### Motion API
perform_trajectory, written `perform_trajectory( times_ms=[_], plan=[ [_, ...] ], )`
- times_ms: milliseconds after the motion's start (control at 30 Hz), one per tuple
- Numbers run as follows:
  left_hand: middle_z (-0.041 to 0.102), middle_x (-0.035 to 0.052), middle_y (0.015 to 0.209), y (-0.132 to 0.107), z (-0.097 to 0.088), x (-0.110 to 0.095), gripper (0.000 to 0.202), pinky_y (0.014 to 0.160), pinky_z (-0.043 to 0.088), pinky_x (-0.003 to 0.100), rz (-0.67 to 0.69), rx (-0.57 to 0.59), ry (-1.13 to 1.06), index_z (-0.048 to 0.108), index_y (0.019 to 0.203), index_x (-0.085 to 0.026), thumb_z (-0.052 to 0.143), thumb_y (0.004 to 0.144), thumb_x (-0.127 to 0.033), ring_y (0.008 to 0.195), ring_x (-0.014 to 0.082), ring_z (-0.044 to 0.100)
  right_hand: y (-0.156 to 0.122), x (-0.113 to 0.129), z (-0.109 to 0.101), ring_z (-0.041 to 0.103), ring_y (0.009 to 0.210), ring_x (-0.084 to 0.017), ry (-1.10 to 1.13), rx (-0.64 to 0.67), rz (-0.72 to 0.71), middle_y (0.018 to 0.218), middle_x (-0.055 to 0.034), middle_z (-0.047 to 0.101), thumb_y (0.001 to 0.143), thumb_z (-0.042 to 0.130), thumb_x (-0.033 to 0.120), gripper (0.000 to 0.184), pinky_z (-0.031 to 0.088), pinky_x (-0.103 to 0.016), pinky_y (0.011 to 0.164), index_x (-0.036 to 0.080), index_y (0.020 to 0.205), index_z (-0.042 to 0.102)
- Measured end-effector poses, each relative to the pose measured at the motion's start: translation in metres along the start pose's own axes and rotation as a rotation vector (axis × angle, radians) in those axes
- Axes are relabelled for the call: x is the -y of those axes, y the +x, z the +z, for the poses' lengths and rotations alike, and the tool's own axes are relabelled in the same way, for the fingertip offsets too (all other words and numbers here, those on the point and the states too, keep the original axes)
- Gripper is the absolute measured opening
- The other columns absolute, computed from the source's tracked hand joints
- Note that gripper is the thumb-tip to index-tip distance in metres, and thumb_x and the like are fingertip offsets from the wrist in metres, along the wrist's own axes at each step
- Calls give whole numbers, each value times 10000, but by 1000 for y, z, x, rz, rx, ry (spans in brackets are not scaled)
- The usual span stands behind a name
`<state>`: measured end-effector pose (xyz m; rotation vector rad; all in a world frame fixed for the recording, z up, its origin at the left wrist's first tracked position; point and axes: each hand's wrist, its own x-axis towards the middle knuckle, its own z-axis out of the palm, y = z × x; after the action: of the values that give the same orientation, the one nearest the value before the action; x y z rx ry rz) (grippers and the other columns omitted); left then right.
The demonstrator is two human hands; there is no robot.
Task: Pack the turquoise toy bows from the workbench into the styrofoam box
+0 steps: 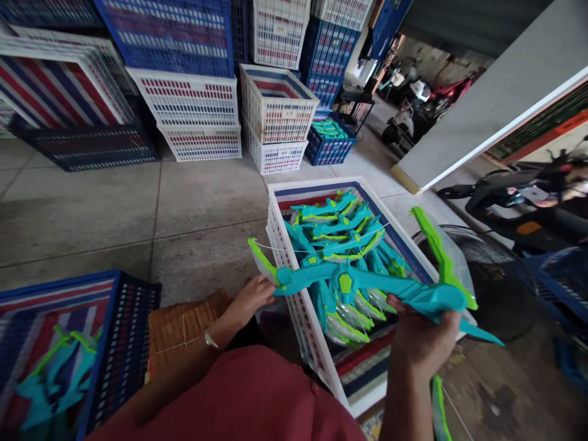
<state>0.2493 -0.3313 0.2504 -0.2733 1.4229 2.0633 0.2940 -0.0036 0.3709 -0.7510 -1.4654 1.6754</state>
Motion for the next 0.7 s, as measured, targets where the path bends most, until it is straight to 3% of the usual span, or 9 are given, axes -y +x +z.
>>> perform_trajectory(
  times_ms=[100, 267, 467, 600, 700],
  plan=[
    [659, 151, 1377, 5, 13, -2, 683, 917, 557, 381, 65, 18, -20, 691, 1232, -210, 918, 661, -506, 1231, 314, 624, -5, -2, 1, 674, 561, -219, 99, -43, 27, 688, 10, 628, 760, 608, 466, 260, 627, -402, 567, 216, 823, 580],
    [717, 134, 1184, 21, 21, -10, 651, 812, 589, 366, 61, -110, -105, 717, 1052, -160, 982, 531, -448, 1026, 264, 673, -19, -8, -21, 712, 630, -258, 190, -1, 49, 740, -2, 677, 759, 665, 516, 315, 632, -433, 592, 219, 854, 622],
    [749, 128, 1128, 33, 23, -12, 576, 817, 562, 357, 83, -99, -38, 742, 1044, -147, 945, 567, -396, 928, 238, 692, -38, -9, -55, 748, 688, -306, 177, 89, 61, 785, -53, 747, 722, 732, 583, 420, 628, -448, 585, 188, 850, 670],
    [775, 109, 1028, 42, 25, -10, 507, 876, 535, 370, 129, -100, -4, 757, 984, -147, 909, 534, -322, 928, 251, 686, -52, -6, -75, 744, 833, -298, 160, 167, 31, 880, -38, 754, 712, 783, 641, 461, 644, -527, 740, 234, 916, 710],
    [772, 97, 984, 44, 26, -9, 482, 911, 525, 391, 151, -110, 39, 752, 960, -154, 887, 526, -313, 954, 271, 682, -62, -14, -92, 710, 1043, -325, 22, 159, 38, 1029, -62, 745, 785, 686, 730, 485, 618, -562, 823, 296, 995, 730]
  ],
)
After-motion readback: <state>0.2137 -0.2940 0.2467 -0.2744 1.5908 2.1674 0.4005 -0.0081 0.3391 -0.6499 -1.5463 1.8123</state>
